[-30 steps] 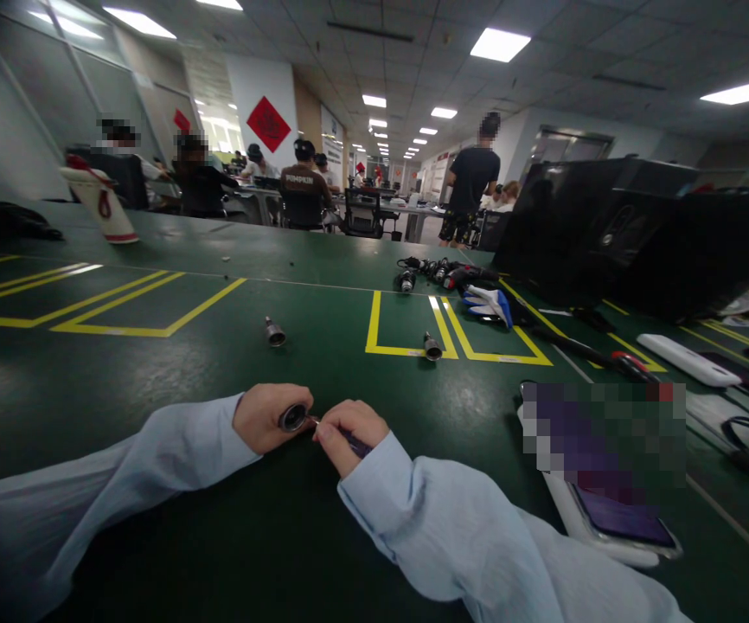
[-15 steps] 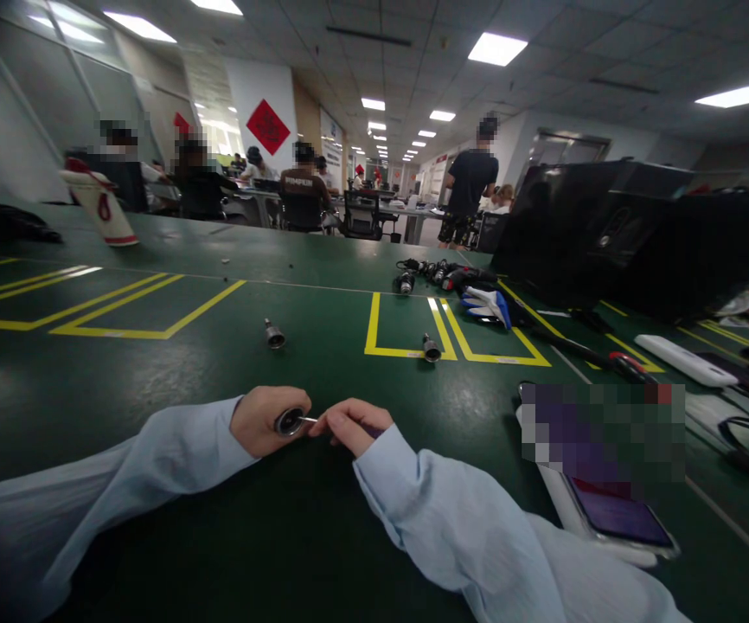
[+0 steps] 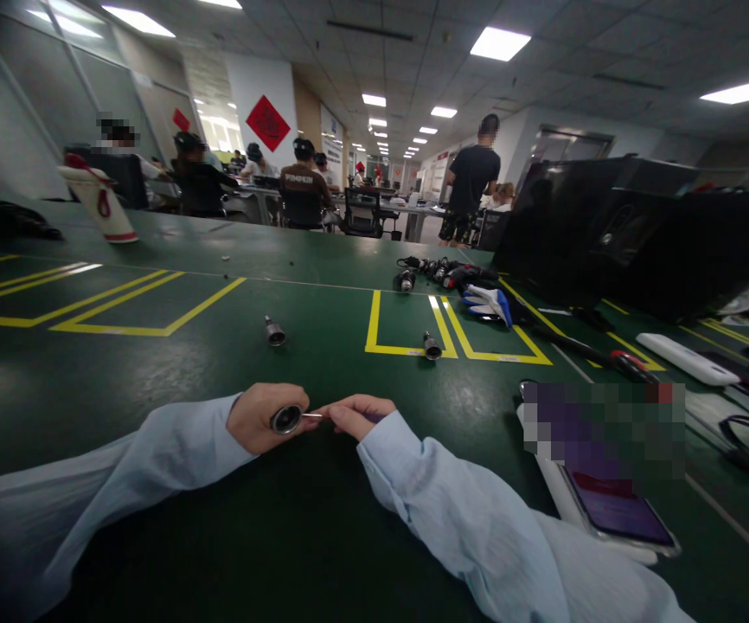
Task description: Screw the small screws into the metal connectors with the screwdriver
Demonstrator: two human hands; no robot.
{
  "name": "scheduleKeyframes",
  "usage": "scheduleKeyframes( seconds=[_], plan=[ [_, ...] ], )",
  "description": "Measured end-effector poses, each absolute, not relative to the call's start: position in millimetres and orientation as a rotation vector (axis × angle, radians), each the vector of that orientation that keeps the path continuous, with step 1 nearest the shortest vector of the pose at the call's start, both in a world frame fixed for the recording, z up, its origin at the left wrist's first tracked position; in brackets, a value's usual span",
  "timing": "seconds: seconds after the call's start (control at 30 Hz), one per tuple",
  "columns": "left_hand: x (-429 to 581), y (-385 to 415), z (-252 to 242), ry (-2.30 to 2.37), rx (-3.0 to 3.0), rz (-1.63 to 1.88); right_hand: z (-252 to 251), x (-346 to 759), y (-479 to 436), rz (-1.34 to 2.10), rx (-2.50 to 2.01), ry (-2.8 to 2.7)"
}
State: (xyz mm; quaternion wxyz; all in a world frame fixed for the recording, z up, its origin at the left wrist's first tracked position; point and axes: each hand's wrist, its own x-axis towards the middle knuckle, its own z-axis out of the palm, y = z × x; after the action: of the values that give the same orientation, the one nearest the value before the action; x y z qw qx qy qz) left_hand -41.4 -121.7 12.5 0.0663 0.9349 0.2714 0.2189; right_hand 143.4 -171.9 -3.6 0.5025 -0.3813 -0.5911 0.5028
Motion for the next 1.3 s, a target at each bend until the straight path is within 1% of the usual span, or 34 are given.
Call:
scheduleKeyframes(
  seconds=[0.07, 0.13, 0.33, 0.4, 0.47, 0.5, 0.63, 0.7, 0.8, 0.97, 1.03, 1.1, 1.13, 1.3],
  plan=[
    [-41, -122, 13, 0.784, 2.788, 0.670, -3, 143, -172, 1.224, -0.915, -1.412],
    [-41, -122, 14, 0.781, 2.772, 0.662, -3, 142, -174, 1.158, -0.906, -1.439],
    [-41, -120, 10, 0.876, 2.837, 0.602, -2, 136, -185, 0.683, -0.828, -1.667],
    [-41, -119, 9, 0.877, 2.861, 0.569, -2, 135, -186, 0.606, -0.820, -1.703],
    [-41, -119, 8, 0.847, 2.860, 0.559, -2, 135, -185, 0.642, -0.829, -1.673],
    [-41, -119, 9, 0.830, 2.851, 0.567, -3, 136, -183, 0.712, -0.843, -1.637],
    [-41, -121, 11, 0.781, 2.805, 0.639, -4, 142, -173, 1.170, -0.890, -1.442],
    [-41, -121, 12, 0.736, 2.791, 0.652, -4, 144, -170, 1.286, -0.881, -1.390],
    [-41, -121, 13, 0.719, 2.773, 0.653, -3, 144, -172, 1.193, -0.887, -1.449],
    [-40, -119, 11, 0.818, 2.806, 0.584, -4, 137, -182, 0.699, -0.839, -1.640],
    [-40, -119, 10, 0.824, 2.846, 0.551, -4, 136, -184, 0.588, -0.806, -1.695],
    [-40, -119, 9, 0.815, 2.881, 0.539, -5, 137, -183, 0.611, -0.811, -1.701],
    [-40, -119, 8, 0.810, 2.892, 0.544, -4, 138, -182, 0.678, -0.839, -1.685],
    [-41, -120, 10, 0.739, 2.854, 0.641, -4, 145, -172, 1.165, -0.923, -1.483]
  ],
)
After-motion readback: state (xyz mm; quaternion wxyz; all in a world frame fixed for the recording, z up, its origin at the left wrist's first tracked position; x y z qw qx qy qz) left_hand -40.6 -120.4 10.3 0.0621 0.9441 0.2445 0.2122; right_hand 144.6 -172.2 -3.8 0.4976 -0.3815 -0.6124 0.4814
